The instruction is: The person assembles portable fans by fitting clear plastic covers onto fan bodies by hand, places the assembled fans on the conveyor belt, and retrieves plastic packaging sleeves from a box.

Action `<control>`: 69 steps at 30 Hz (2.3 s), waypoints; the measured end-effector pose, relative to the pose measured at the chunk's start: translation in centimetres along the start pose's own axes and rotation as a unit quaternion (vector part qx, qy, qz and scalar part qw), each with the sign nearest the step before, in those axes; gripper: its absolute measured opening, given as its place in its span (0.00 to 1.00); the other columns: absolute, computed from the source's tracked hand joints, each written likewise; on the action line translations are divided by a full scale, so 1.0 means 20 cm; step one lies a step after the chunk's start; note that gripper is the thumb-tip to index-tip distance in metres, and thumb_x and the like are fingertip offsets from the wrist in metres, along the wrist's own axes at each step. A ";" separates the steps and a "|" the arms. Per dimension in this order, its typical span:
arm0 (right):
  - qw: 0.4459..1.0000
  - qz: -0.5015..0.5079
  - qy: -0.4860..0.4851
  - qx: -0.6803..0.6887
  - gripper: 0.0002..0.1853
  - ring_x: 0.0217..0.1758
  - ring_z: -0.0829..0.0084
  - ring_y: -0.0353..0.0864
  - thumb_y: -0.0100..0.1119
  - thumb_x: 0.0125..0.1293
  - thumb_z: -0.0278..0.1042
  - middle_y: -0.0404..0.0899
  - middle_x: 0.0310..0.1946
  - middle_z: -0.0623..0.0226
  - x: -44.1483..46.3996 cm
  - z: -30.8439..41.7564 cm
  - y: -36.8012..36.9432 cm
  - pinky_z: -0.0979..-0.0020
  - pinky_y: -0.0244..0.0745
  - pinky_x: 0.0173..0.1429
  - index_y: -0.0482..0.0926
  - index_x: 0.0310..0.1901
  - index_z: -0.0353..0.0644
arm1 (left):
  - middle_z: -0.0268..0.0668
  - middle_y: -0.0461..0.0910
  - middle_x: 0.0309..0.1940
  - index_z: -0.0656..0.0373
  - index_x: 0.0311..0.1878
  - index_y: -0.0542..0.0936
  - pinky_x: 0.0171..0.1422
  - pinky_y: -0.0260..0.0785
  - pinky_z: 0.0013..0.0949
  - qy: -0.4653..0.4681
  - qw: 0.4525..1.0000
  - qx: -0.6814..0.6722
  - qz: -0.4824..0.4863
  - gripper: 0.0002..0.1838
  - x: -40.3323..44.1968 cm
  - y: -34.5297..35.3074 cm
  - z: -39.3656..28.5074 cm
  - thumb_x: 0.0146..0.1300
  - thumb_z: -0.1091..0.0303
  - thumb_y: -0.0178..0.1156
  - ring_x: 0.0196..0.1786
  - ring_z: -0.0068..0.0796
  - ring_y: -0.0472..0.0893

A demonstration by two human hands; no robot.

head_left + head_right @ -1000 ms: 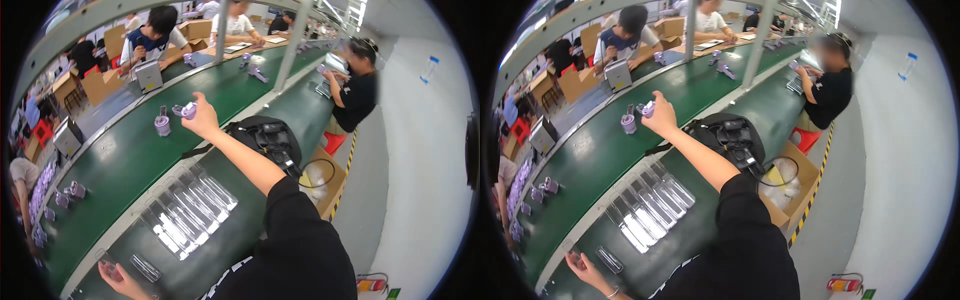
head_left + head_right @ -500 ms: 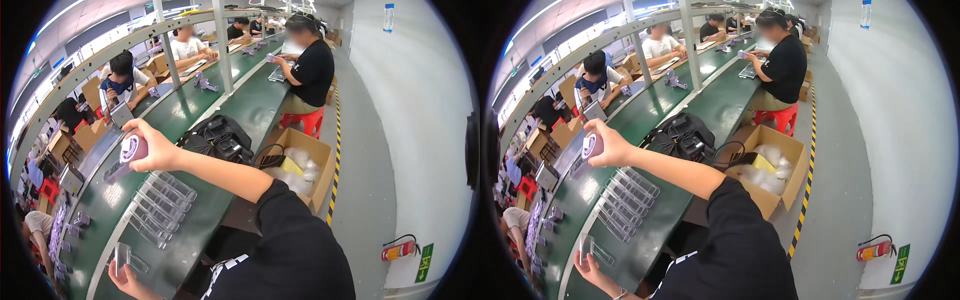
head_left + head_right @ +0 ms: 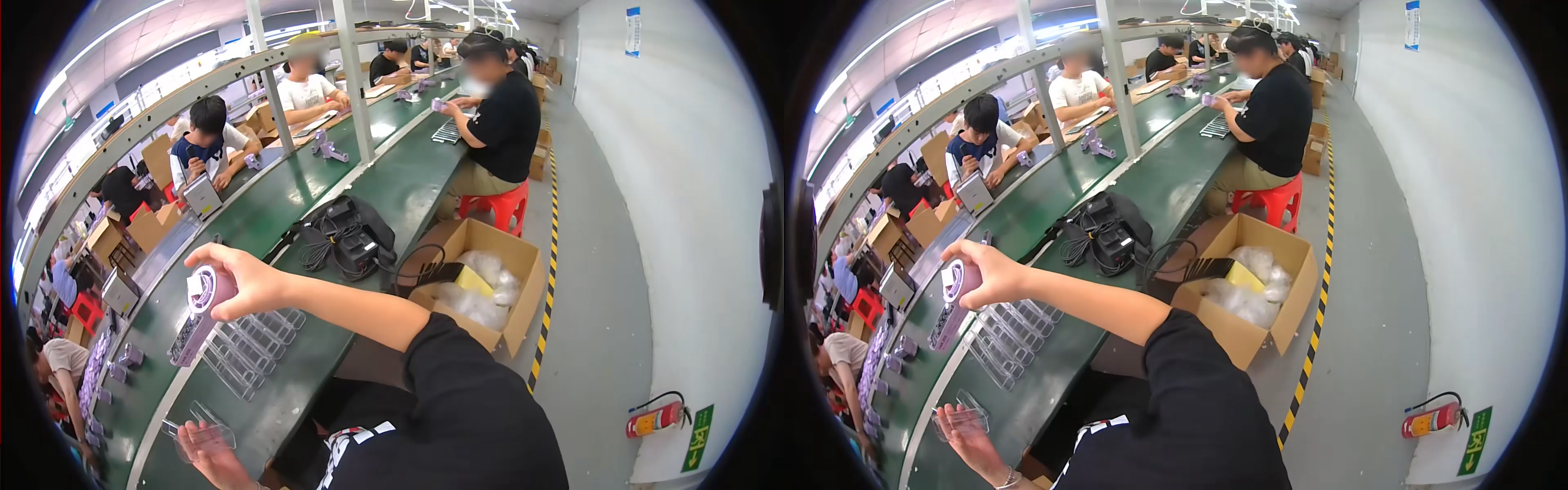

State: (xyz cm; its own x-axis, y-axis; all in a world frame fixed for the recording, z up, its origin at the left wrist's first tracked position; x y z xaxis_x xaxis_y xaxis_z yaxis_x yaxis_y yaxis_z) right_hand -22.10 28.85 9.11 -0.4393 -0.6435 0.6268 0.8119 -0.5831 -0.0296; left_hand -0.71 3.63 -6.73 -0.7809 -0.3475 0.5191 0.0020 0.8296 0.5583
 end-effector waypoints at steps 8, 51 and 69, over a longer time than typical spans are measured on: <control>0.998 0.024 -0.055 -0.019 0.33 0.42 0.79 0.75 0.66 0.40 0.25 0.75 0.39 0.67 -0.08 0.06 0.01 0.75 0.73 0.49 0.68 0.53 0.35 | 0.27 0.74 0.53 0.49 0.72 0.57 0.52 0.65 0.24 -0.035 0.989 0.075 -0.122 0.31 -0.06 0.15 0.06 0.70 0.50 0.51 0.49 0.17 0.72; 0.967 -0.055 0.208 0.135 0.42 0.51 0.63 0.79 0.65 0.44 0.47 0.77 0.48 0.45 0.00 -0.69 0.17 0.69 0.72 0.58 0.67 0.58 0.24 | 0.47 0.69 0.54 0.59 0.51 0.64 0.68 0.65 0.47 0.094 0.961 0.201 -0.166 0.27 -0.12 0.11 0.08 0.48 0.88 0.61 0.65 0.47 0.70; 0.936 0.207 0.284 -0.001 0.23 0.40 0.74 0.78 0.54 0.60 0.40 0.79 0.35 0.62 -0.10 -0.78 0.61 0.72 0.72 0.47 0.72 0.53 0.35 | 0.46 0.80 0.38 0.66 0.47 0.77 0.42 0.74 0.36 -0.221 0.810 0.528 -0.129 0.27 -0.13 0.19 0.15 0.52 0.53 0.69 0.36 0.41 0.82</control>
State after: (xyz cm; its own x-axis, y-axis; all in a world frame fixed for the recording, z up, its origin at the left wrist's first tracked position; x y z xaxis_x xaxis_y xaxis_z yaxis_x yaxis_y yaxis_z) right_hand -17.23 15.39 -4.64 -0.2208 -0.9743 0.0453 0.9576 -0.2254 -0.1796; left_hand -0.59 9.08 -7.93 -0.8177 -0.5726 0.0597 -0.5501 0.7466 -0.3740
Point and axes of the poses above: each hand's wrist, its own x-axis towards the middle knuckle, its own y-axis out of the palm, z = x × y, the point moved 3 cm from there along x, towards the middle knuckle
